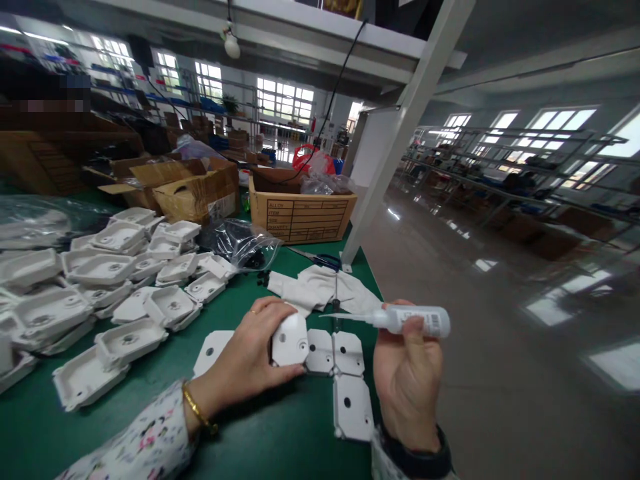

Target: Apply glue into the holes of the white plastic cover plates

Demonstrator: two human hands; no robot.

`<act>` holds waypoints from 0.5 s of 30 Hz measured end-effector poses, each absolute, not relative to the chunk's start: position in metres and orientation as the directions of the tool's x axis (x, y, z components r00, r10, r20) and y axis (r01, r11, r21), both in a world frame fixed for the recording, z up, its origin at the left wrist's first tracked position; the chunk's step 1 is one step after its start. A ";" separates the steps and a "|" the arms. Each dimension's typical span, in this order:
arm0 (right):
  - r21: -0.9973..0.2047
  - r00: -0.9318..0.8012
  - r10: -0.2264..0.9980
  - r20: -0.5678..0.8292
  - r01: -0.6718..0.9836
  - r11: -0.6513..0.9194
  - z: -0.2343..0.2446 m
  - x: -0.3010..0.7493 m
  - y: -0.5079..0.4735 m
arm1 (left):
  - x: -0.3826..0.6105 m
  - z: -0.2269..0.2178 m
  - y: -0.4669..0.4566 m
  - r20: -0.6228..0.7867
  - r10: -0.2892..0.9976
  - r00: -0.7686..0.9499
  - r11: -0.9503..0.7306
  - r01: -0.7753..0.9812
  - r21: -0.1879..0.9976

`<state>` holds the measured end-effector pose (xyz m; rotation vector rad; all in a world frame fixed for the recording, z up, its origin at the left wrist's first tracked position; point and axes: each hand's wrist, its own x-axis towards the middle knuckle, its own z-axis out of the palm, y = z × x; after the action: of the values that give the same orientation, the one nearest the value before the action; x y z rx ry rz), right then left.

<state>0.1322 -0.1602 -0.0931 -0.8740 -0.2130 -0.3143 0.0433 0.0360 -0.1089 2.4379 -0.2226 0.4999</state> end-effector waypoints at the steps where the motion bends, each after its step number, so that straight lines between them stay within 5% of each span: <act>1: -0.692 0.946 -0.196 0.259 0.323 0.645 -0.092 0.137 -0.163 | 0.037 -0.108 0.033 0.368 -0.109 0.923 -0.787 -0.306 0.536; 5: -0.606 0.974 -0.212 0.080 0.217 0.765 -0.090 0.147 -0.171 | 0.010 -0.120 0.009 0.244 -0.353 0.903 -0.783 -0.428 0.452; 9: -0.592 0.987 -0.160 0.008 0.133 0.795 -0.092 0.147 -0.169 | 0.003 -0.135 -0.008 0.242 -0.391 0.888 -0.829 -0.454 0.328; 12: -0.619 0.988 -0.154 -0.031 0.102 0.779 -0.094 0.147 -0.168 | 0.004 -0.118 -0.002 0.262 -0.304 0.916 -0.866 -0.381 0.324; 15: -0.645 0.993 -0.103 -0.053 0.044 0.763 -0.101 0.152 -0.172 | 0.005 -0.093 0.027 0.299 -0.004 0.954 -0.960 -0.087 0.267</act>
<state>0.1524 -0.1719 -0.1007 -0.6987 0.0873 -0.0799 0.0050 0.0274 -0.0932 2.8274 -0.0669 0.4312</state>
